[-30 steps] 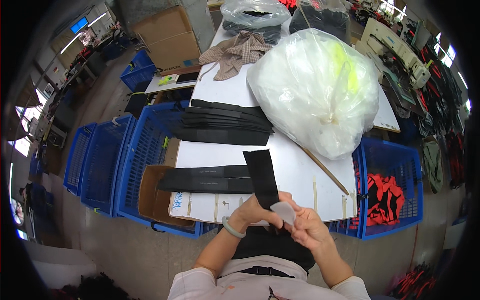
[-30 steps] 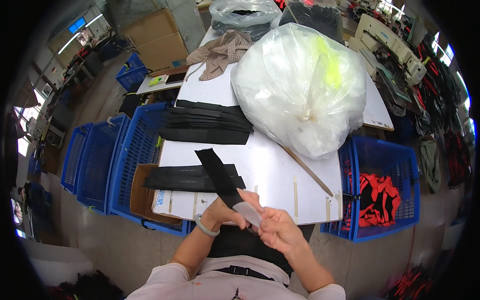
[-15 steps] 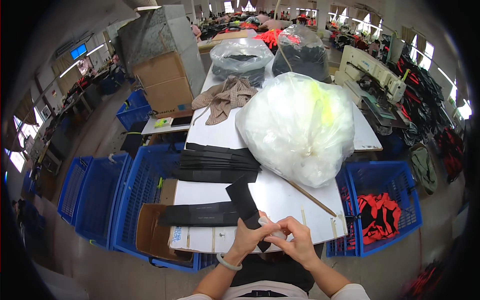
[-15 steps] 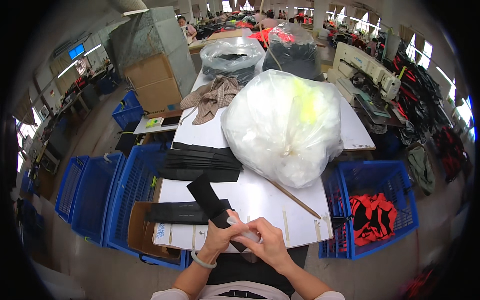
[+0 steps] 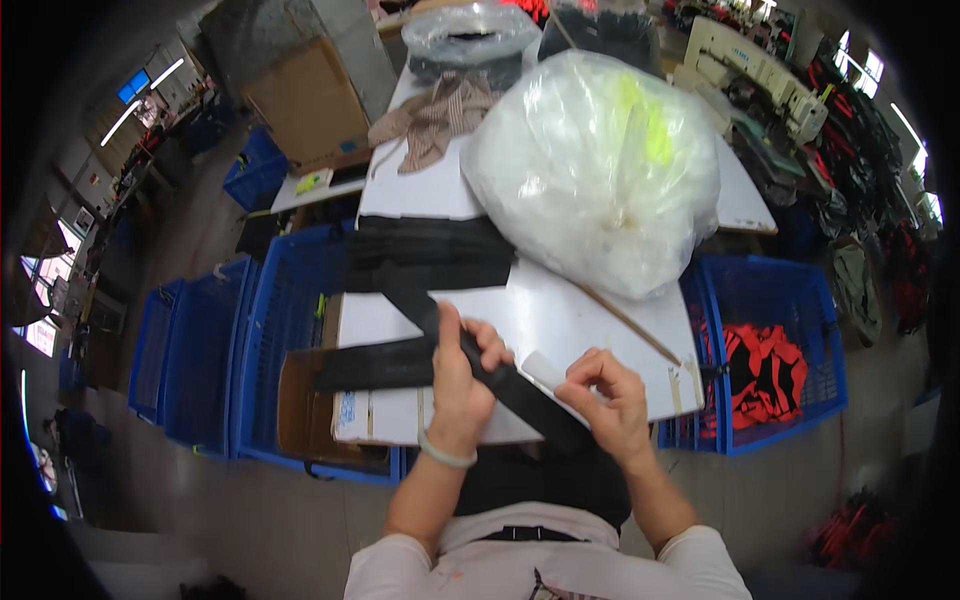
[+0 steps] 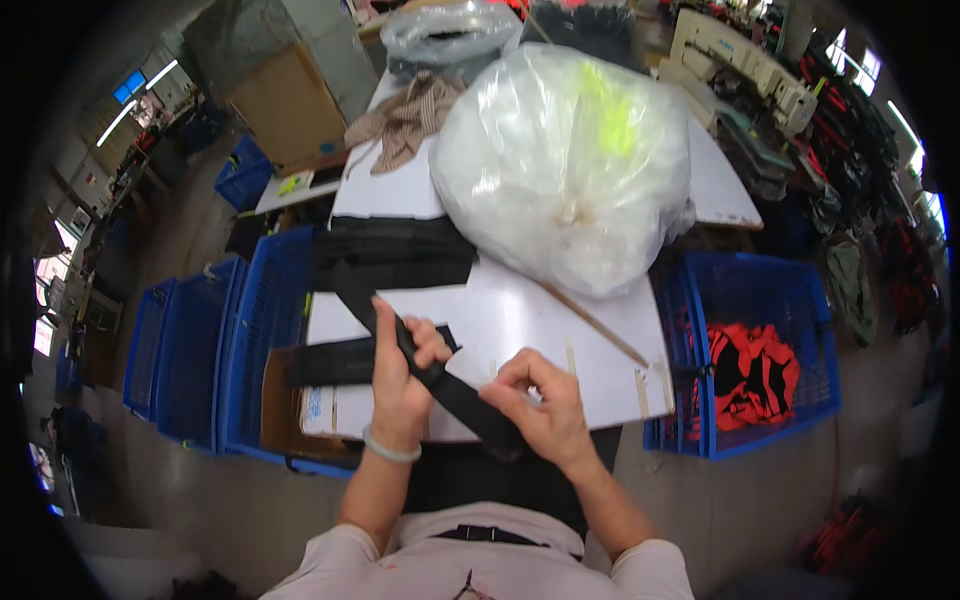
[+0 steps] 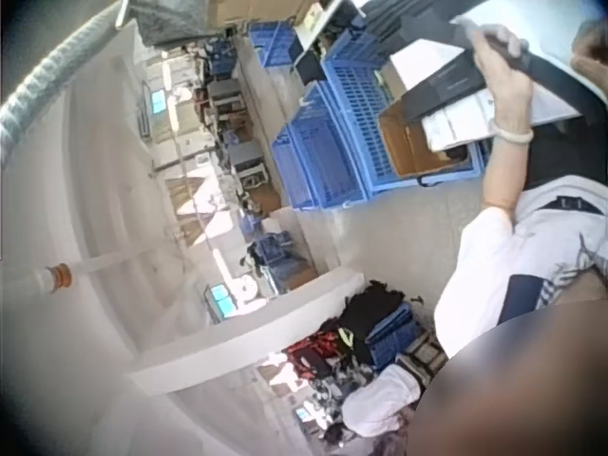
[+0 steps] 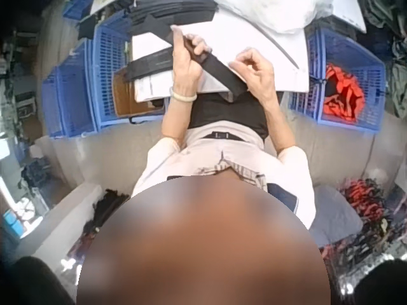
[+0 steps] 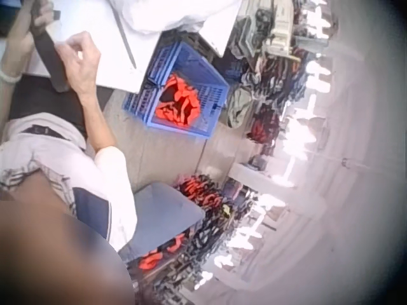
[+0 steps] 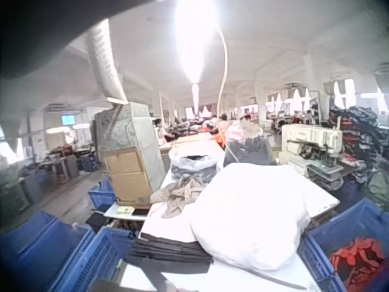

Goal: Applying double-sided adhesive tape to black fabric straps in a workshop setting.

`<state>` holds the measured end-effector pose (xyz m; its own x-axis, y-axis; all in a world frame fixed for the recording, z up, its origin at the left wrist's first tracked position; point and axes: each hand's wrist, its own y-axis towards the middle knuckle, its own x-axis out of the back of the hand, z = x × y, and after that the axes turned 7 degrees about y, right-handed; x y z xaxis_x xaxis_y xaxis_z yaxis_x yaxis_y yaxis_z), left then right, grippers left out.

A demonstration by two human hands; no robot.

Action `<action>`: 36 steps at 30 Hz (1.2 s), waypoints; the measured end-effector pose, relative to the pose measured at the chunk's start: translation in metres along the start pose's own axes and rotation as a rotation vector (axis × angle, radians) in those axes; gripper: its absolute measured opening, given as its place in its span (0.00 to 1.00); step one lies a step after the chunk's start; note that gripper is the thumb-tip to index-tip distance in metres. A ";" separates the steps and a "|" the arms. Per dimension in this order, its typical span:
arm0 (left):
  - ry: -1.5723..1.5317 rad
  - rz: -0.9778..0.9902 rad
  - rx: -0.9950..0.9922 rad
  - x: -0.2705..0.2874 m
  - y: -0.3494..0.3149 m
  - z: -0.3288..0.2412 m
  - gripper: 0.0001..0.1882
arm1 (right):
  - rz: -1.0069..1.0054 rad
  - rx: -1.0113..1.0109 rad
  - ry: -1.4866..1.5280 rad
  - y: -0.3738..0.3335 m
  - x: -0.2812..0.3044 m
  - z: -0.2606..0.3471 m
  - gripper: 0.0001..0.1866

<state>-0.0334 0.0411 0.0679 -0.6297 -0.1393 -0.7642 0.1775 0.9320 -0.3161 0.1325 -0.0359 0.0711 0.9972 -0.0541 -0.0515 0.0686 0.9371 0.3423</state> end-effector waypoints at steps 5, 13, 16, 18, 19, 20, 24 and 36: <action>-0.197 -0.045 0.097 -0.004 0.003 -0.006 0.26 | 0.226 -0.055 -0.199 0.007 -0.003 0.010 0.11; -0.216 -0.069 0.100 0.002 -0.007 0.006 0.26 | 0.304 0.082 -0.359 0.009 -0.005 0.008 0.13; -0.213 0.006 0.111 0.011 -0.008 0.006 0.27 | 0.389 0.165 -0.356 0.010 -0.003 0.008 0.14; -0.205 0.017 0.119 0.010 -0.009 0.006 0.27 | 0.401 0.209 -0.361 0.012 -0.002 0.009 0.14; -0.196 0.030 0.127 0.009 -0.009 0.006 0.27 | 0.401 0.207 -0.363 0.012 -0.003 0.008 0.14; -0.197 0.030 0.129 0.010 -0.009 0.006 0.27 | 0.354 0.254 -0.434 0.012 -0.006 0.008 0.14; -0.186 0.046 0.069 0.012 -0.008 0.010 0.26 | 0.222 0.386 -0.665 0.007 -0.012 0.007 0.13; -0.288 0.109 -0.037 0.017 -0.004 0.010 0.26 | 0.290 0.141 -0.436 0.002 -0.003 0.017 0.11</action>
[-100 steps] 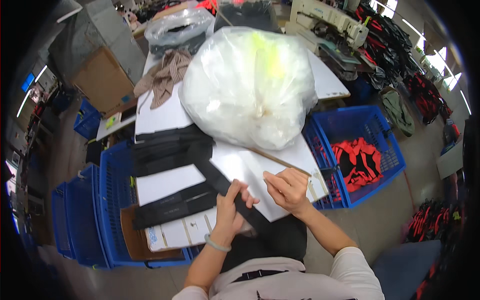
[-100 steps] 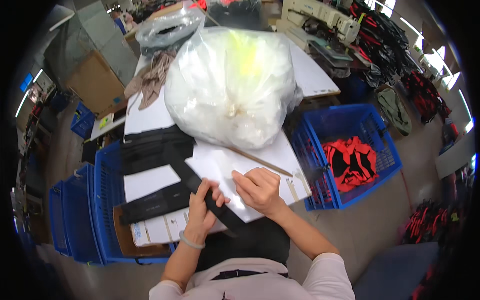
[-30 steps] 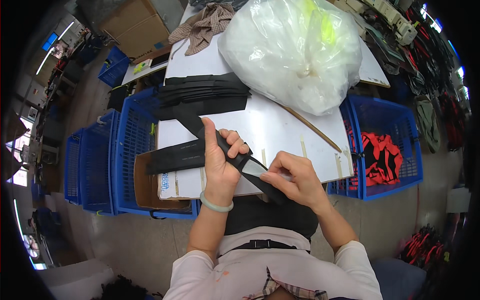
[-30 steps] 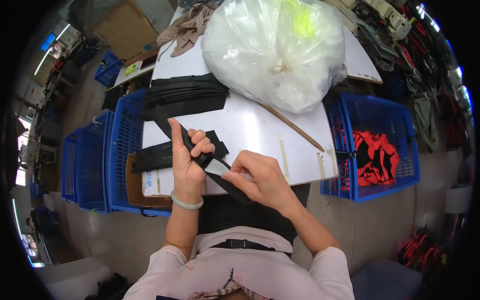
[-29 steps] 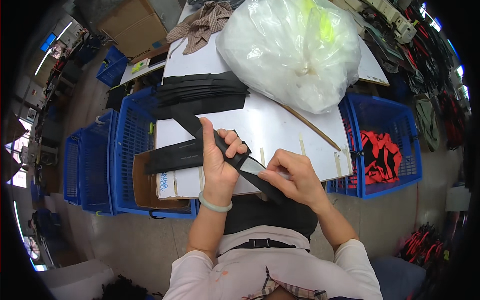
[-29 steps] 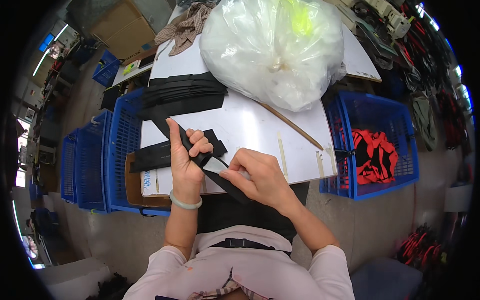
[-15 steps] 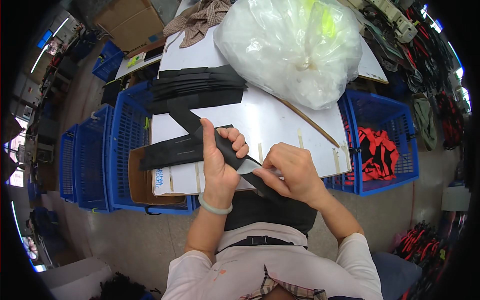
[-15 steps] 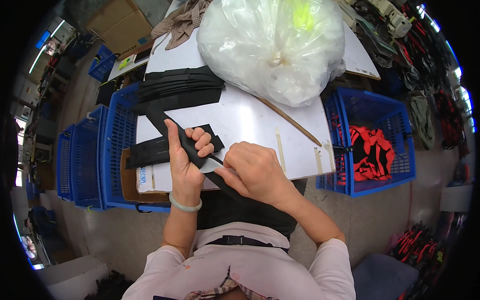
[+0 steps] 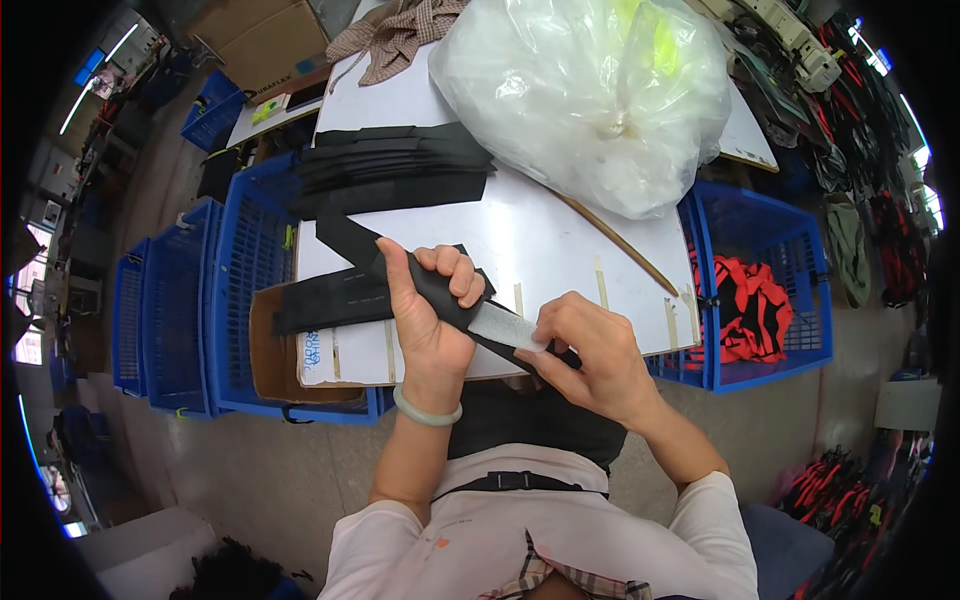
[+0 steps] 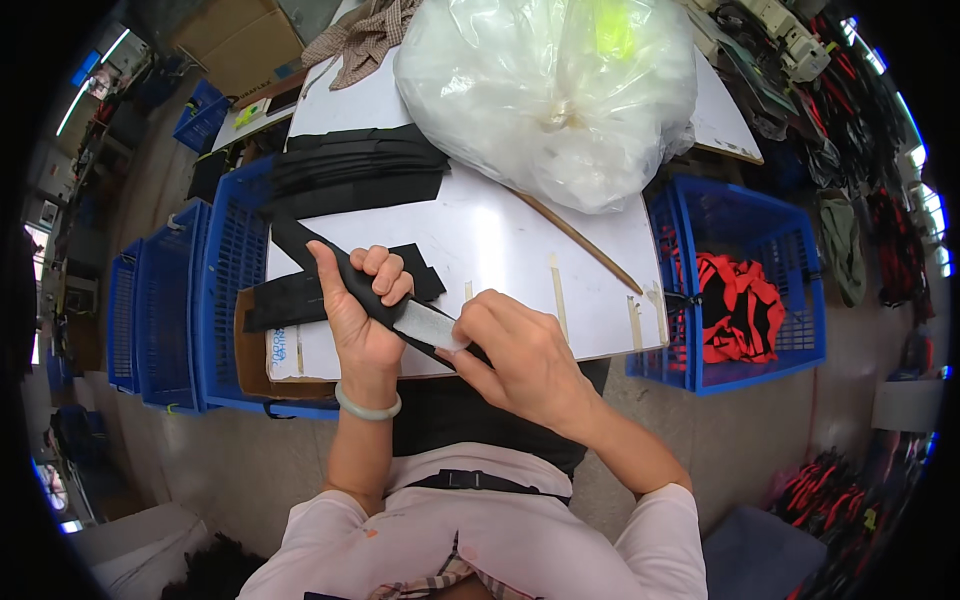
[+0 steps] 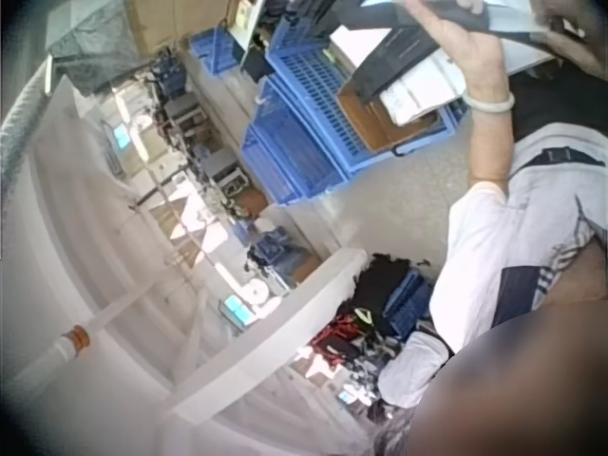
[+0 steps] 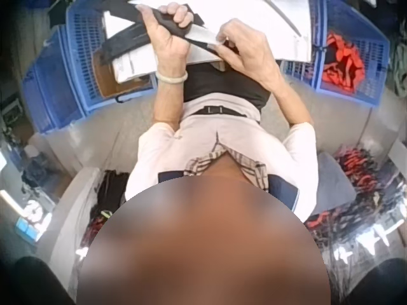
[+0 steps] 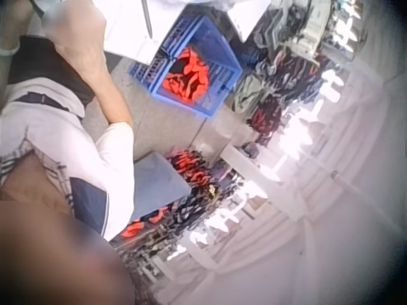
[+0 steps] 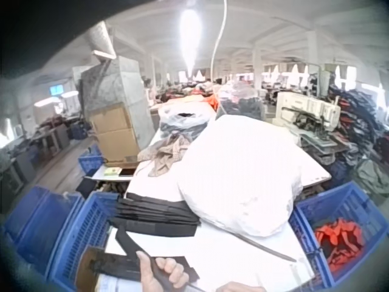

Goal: Applying double-sided adhesive tape to black fabric straps in a workshop setting.

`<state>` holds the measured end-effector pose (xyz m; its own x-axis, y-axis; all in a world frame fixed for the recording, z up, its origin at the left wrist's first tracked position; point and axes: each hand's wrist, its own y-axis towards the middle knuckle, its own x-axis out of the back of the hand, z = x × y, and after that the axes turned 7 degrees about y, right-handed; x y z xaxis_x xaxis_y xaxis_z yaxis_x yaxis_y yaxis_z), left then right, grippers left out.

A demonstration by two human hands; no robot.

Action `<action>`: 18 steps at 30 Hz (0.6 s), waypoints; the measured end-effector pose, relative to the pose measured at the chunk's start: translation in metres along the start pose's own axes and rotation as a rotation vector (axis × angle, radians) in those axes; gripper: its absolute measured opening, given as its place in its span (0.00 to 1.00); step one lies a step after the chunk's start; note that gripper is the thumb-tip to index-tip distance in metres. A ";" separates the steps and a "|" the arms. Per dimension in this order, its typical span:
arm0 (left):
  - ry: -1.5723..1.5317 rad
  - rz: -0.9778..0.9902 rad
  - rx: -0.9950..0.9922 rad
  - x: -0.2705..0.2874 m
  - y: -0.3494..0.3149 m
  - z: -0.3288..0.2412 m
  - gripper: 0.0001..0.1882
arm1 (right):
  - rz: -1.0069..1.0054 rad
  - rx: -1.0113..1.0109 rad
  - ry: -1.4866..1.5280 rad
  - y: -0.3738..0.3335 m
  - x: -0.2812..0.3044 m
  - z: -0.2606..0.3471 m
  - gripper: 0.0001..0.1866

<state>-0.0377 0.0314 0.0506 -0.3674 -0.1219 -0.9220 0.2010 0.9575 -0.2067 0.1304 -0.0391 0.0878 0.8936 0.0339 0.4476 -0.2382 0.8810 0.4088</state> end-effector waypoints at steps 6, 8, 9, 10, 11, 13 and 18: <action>0.015 0.040 0.003 -0.007 -0.004 0.012 0.26 | -0.046 0.194 -0.062 0.009 -0.020 -0.012 0.10; 0.005 0.028 -0.013 -0.002 -0.002 0.008 0.26 | -0.058 0.132 0.000 0.011 -0.021 -0.007 0.08; 0.004 0.024 -0.019 -0.002 -0.002 0.006 0.26 | -0.052 0.133 0.004 0.009 -0.021 -0.008 0.08; -0.036 0.002 -0.002 -0.003 0.000 0.004 0.26 | -0.068 0.146 -0.005 0.006 -0.020 -0.010 0.09; -0.077 -0.018 0.014 -0.003 0.001 0.002 0.26 | -0.085 0.159 -0.014 0.004 -0.020 -0.013 0.09; -0.094 -0.004 0.063 -0.005 -0.001 0.006 0.26 | -0.100 0.188 -0.015 0.006 -0.025 -0.017 0.10; -0.074 0.011 0.112 -0.001 0.000 0.008 0.25 | -0.194 0.200 -0.010 0.010 -0.036 -0.024 0.13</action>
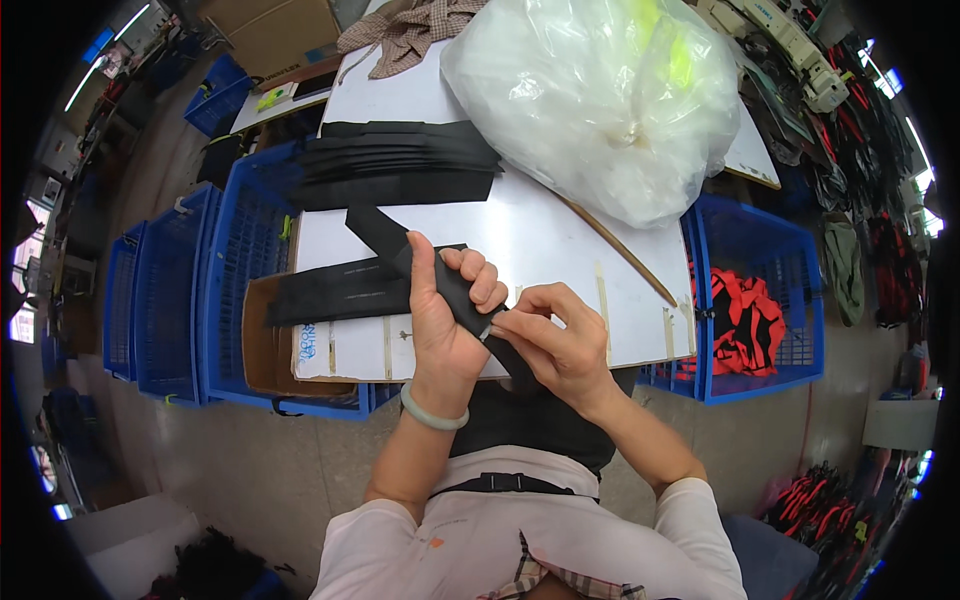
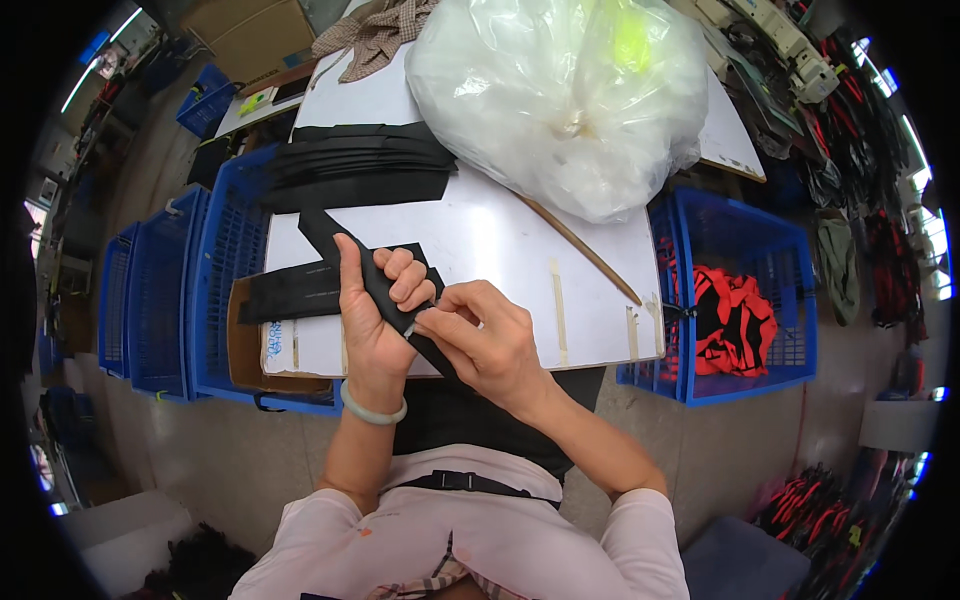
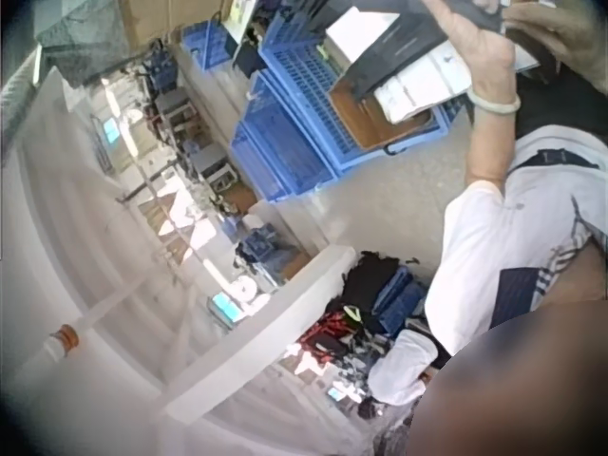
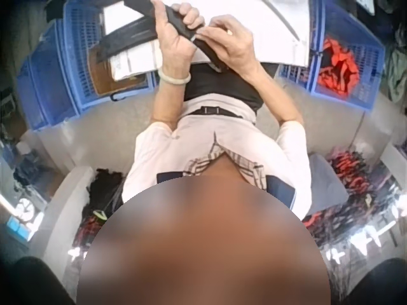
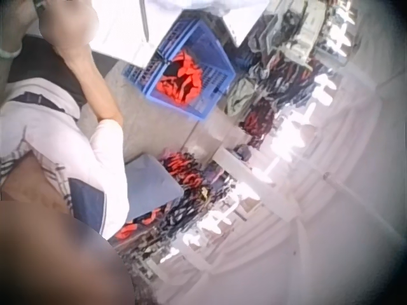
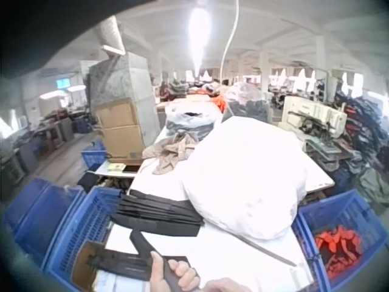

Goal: Applying double-sided adhesive tape to black fabric straps in a workshop setting.

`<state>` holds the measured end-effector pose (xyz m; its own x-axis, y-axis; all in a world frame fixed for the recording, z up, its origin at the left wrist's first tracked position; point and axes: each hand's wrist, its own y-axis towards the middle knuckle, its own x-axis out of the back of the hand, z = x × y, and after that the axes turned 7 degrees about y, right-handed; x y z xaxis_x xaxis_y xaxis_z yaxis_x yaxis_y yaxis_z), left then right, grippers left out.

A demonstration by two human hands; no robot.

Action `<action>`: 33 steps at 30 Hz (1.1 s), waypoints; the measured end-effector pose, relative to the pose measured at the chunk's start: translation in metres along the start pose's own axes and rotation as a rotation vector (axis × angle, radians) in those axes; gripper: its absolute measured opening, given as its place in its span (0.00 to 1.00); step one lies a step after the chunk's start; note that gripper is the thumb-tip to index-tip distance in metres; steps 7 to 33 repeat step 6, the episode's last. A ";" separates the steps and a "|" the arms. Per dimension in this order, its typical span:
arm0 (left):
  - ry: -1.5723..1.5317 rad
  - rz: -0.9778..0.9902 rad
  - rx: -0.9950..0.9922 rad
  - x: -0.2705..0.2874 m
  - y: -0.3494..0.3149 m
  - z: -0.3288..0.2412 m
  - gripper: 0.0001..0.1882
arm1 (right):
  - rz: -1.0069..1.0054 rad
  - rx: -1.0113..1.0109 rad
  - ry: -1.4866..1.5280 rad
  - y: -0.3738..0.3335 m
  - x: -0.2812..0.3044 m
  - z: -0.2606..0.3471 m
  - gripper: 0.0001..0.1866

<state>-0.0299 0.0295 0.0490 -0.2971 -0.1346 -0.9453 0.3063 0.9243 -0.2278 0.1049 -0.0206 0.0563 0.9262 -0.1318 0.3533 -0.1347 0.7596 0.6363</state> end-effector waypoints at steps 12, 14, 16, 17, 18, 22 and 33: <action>-0.017 -0.013 -0.056 0.005 0.002 -0.011 0.24 | 0.211 -0.041 -0.247 -0.002 0.008 0.012 0.18; -0.017 -0.013 -0.056 0.005 0.002 -0.011 0.24 | 0.211 -0.041 -0.247 -0.002 0.008 0.012 0.18; -0.017 -0.013 -0.056 0.005 0.002 -0.011 0.24 | 0.211 -0.041 -0.247 -0.002 0.008 0.012 0.18; -0.017 -0.013 -0.056 0.005 0.002 -0.011 0.24 | 0.211 -0.041 -0.247 -0.002 0.008 0.012 0.18; -0.017 -0.013 -0.056 0.005 0.002 -0.011 0.24 | 0.211 -0.041 -0.247 -0.002 0.008 0.012 0.18; -0.017 -0.013 -0.056 0.005 0.002 -0.011 0.24 | 0.211 -0.041 -0.247 -0.002 0.008 0.012 0.18; -0.017 -0.013 -0.056 0.005 0.002 -0.011 0.24 | 0.211 -0.041 -0.247 -0.002 0.008 0.012 0.18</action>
